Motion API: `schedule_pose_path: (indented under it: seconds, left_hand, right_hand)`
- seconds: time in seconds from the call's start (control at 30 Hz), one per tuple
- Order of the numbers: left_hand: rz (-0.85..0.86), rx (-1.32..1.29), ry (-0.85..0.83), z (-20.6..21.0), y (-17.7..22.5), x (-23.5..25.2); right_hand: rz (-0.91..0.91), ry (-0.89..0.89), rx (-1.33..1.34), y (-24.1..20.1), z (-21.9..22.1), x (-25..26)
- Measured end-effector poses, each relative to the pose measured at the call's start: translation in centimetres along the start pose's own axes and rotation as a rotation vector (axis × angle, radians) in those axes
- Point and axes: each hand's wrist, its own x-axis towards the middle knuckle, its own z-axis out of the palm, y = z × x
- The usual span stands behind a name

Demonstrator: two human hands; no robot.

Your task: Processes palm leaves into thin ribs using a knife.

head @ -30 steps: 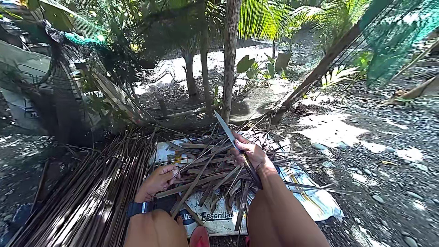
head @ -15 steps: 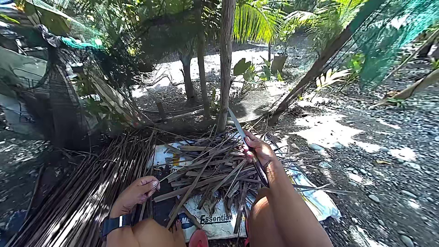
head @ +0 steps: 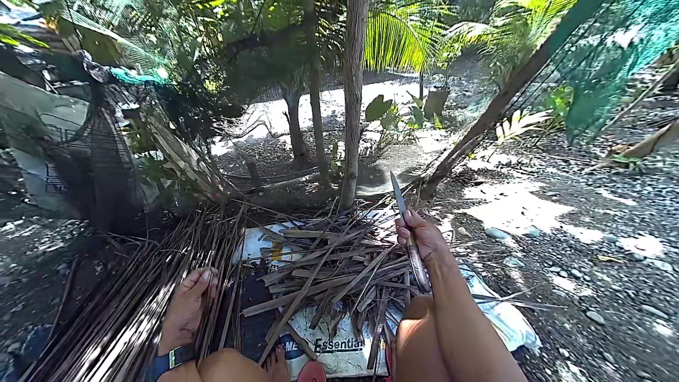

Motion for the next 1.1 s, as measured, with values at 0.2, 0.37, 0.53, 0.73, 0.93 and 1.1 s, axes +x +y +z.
schedule_pose_path:
  seconds: [0.2, 0.37, 0.53, 0.73, 0.93, 1.1]
  left_hand:
    - [0.078, -0.173, 0.012, 8.1, 1.0, 0.2]
    - [0.003, -0.406, 0.04, 15.6, 1.3, -0.9]
    - [-0.164, -0.453, -0.109, 18.9, 0.8, -2.0]
    - [0.522, 0.472, -0.113, 17.1, 0.6, -3.0]
    - [0.387, 0.858, -0.387, 15.3, 1.2, -1.5]
    - [-0.029, 0.599, -0.622, 15.3, 1.2, -1.3]
  right_hand:
    - [0.178, -0.177, -0.172, 3.6, 4.5, -2.6]
    - [0.313, -0.744, -0.259, 7.3, 6.3, -4.1]
    - [0.336, -0.733, -0.2, 8.8, 7.5, -4.4]
    - [0.253, -0.603, -0.327, 7.4, 6.6, -3.0]
    - [0.24, -0.744, -0.375, 7.1, 5.7, -2.8]
    - [0.214, -0.711, -0.33, 7.1, 5.8, -3.0]
